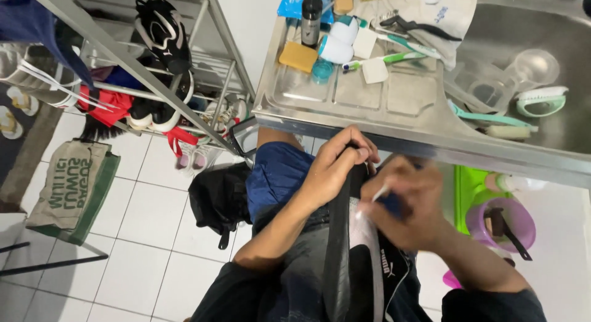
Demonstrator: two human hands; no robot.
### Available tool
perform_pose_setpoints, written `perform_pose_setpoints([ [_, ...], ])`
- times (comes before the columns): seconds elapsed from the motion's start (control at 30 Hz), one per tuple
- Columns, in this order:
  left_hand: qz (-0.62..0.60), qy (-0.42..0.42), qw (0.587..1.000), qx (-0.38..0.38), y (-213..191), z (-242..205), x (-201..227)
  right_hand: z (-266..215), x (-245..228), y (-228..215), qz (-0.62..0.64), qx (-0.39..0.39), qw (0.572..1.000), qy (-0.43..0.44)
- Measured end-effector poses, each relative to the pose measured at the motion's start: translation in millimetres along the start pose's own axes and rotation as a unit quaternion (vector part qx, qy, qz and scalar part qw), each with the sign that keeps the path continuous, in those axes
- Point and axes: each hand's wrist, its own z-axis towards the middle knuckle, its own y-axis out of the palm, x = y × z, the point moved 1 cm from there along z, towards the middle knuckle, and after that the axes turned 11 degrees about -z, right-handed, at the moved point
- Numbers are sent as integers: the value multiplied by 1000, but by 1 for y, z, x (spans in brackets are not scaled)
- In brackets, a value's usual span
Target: Applying glue to the seam of a black sneaker using a cotton swab for repair.
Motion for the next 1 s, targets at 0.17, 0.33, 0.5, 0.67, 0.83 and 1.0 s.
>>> perform_pose_setpoints([
  [0.17, -2, 5, 1000, -1, 1, 0, 2, 4, -3, -4, -34, -36, 998, 38],
  [0.33, -14, 12, 1000, -5, 2, 3, 3, 12, -8, -11, -109, -45, 993, 25],
  [0.5, -95, 20, 995, -37, 1, -2, 10, 5, -4, -25, 167, 85, 981, 57],
  [0.67, -83, 1, 996, -25, -21, -11, 20, -6, 5, -30, 150, 130, 976, 91],
  [0.83, -72, -51, 995, -41, -45, -32, 37, -19, 10, -29, 188, 152, 962, 125],
  [1.0, 128, -113, 979, -111, -58, -47, 62, -25, 12, -25, 238, 138, 947, 165],
])
